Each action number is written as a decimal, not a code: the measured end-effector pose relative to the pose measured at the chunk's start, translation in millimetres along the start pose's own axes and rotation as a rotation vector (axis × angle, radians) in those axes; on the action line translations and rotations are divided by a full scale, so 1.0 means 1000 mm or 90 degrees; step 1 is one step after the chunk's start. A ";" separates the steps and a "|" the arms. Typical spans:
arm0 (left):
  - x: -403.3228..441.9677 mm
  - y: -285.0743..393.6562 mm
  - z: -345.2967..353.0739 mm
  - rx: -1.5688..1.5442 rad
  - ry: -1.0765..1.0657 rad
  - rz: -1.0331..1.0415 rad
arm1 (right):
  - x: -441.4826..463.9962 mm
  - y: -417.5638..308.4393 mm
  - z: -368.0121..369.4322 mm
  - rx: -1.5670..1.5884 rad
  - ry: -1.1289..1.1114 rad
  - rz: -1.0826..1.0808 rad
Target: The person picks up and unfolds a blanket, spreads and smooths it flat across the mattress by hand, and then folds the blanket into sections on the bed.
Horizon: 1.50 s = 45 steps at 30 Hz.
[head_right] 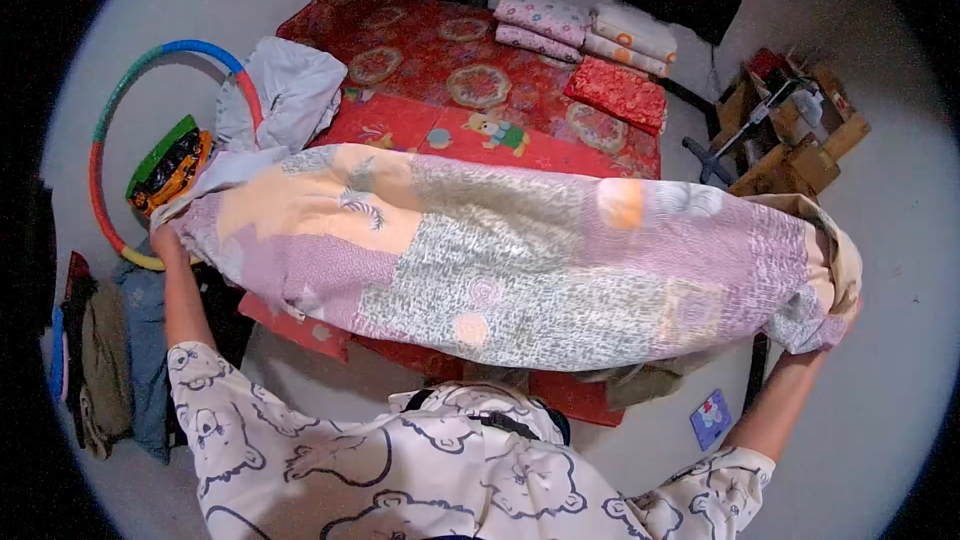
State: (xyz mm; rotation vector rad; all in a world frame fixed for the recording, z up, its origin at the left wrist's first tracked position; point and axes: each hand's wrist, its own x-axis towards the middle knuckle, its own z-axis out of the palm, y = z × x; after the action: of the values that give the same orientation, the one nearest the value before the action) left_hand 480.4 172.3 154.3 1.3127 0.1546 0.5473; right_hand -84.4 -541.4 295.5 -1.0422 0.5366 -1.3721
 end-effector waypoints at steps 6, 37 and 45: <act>-0.026 -0.046 0.048 0.458 -0.118 0.246 | -0.036 0.001 0.066 0.036 0.014 0.062; -0.445 0.010 0.154 -0.301 -0.775 -0.800 | -0.274 0.247 -0.053 0.210 0.142 0.937; -0.394 0.042 0.159 -0.359 -0.659 -0.627 | -0.154 0.274 -0.001 0.017 0.104 0.450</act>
State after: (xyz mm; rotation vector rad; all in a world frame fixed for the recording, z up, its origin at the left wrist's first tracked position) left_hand 193.1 -143.1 159.6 0.6887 -0.2079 -0.8866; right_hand 31.6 -429.0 25.8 -0.6227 0.9033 -0.8299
